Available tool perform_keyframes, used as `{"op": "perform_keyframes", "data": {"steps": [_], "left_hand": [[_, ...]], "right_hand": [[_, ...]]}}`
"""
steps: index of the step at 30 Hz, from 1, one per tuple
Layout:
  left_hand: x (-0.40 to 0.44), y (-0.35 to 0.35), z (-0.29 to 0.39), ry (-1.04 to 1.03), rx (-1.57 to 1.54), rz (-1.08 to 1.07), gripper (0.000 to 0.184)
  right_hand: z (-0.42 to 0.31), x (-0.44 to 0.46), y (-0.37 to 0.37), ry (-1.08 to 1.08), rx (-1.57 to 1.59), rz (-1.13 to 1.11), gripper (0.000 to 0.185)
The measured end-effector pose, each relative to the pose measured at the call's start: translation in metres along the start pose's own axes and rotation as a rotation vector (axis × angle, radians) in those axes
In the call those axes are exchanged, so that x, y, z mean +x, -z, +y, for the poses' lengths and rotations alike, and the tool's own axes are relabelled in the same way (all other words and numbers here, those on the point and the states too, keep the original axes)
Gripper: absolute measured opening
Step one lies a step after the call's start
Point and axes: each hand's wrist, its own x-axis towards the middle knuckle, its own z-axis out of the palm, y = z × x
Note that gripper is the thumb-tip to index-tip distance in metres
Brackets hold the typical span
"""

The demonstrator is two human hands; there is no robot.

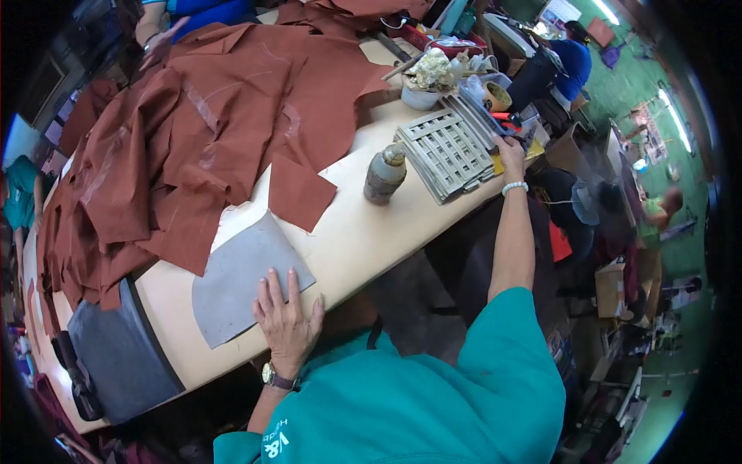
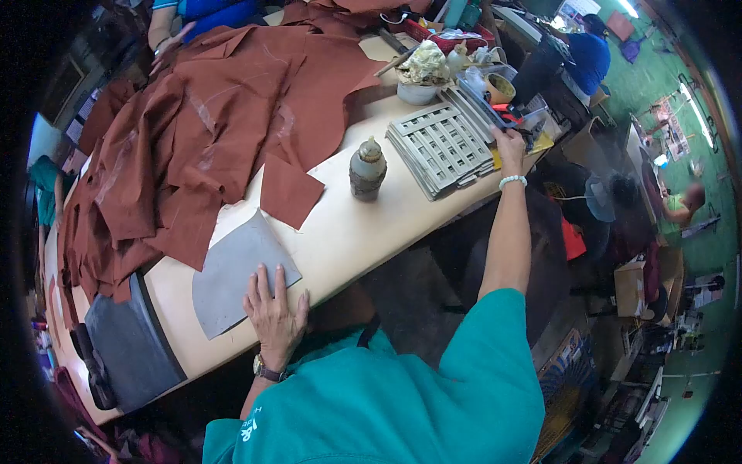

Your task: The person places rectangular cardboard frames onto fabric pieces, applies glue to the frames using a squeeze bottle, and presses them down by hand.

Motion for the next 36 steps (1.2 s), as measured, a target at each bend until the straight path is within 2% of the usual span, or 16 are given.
{"op": "perform_keyframes", "data": {"steps": [1,2,5,9,12,15,18,21,25,26,29,33,36], "left_hand": [[0.0,0.0,0.0,0.0,-0.006,0.002,0.06],[0.0,0.0,0.0,0.0,-0.012,0.003,0.06],[-0.001,0.0,-0.002,-0.006,-0.013,0.009,0.06],[-0.001,-0.003,-0.002,-0.019,-0.001,0.019,0.06],[0.0,-0.001,-0.001,-0.008,0.005,0.006,0.06],[0.0,-0.002,-0.002,-0.011,-0.007,0.019,0.06],[0.0,-0.001,0.0,-0.004,-0.009,0.008,0.06],[-0.001,-0.003,0.0,-0.01,0.003,0.02,0.06],[0.0,-0.002,0.0,-0.007,0.004,0.02,0.059],[0.0,-0.001,0.0,-0.006,-0.001,0.019,0.059],[0.0,0.0,0.0,-0.015,-0.006,0.037,0.057],[-0.002,-0.003,0.004,-0.005,-0.014,0.048,0.054],[-0.003,0.0,0.004,-0.004,-0.07,0.06,0.054]], "right_hand": [[-0.004,0.0,-0.002,-0.015,0.035,-0.053,0.061],[0.026,0.021,-0.013,0.019,0.069,-0.068,0.066],[0.016,0.013,-0.017,0.089,-0.165,0.052,0.072],[0.024,0.021,-0.017,0.027,-0.14,-0.004,0.071],[0.019,0.01,-0.014,0.046,-0.08,-0.014,0.065],[0.019,-0.001,-0.015,0.225,-0.16,0.078,0.054],[-0.005,-0.022,-0.005,0.196,-0.162,0.091,0.046],[0.013,-0.015,-0.005,0.315,-0.024,0.142,0.046],[-0.03,-0.046,0.012,0.178,0.132,0.12,0.043],[-0.035,-0.048,0.016,0.153,0.088,0.154,0.044],[-0.032,-0.055,0.026,0.147,0.301,0.169,0.046],[-0.041,-0.083,0.042,0.123,0.655,0.15,0.04],[-0.088,-0.148,0.051,0.193,0.731,0.057,0.039]]}}
